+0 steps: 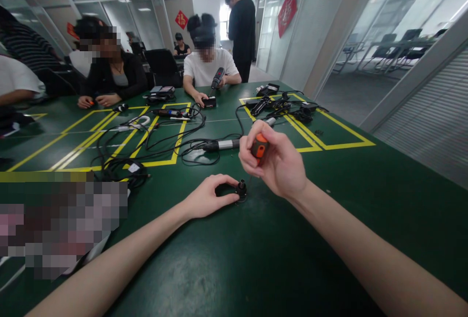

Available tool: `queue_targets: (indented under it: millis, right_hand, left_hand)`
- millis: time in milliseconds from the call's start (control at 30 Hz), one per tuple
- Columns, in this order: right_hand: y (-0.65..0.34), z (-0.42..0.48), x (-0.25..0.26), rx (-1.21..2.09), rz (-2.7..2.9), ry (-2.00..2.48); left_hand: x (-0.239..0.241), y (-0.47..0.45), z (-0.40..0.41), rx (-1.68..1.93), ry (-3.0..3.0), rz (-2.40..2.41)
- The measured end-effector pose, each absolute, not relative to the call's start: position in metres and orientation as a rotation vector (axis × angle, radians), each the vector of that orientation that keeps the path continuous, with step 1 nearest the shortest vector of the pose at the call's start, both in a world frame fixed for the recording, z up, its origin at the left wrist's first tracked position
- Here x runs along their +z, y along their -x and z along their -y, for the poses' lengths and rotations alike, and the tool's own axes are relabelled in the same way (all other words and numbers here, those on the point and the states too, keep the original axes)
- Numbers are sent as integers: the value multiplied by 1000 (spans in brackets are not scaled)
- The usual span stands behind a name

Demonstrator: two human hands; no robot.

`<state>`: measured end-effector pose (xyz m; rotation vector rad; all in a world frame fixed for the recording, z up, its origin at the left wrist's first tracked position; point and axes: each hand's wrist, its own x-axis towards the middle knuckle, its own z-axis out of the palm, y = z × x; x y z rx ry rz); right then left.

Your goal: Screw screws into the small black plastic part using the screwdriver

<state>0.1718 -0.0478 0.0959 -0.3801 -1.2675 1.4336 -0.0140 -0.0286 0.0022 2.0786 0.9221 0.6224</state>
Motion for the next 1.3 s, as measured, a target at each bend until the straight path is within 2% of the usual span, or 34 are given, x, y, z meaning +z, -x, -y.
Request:
queue_targets:
  millis: [400, 733, 1033, 1300]
  right_hand:
    - [-180, 45, 100, 1552, 1233, 375]
    - [-178, 50, 106, 1431, 1356, 388]
    - [-179, 49, 104, 1525, 1249, 375]
    - [-181, 47, 104, 1388, 1242, 408]
  left_hand:
    - [1, 14, 28, 622, -2079, -932]
    - [4, 13, 29, 629, -2096, -915]
    - [4, 12, 29, 634, -2097, -906]
    - [6, 12, 28, 618, -2077, -907]
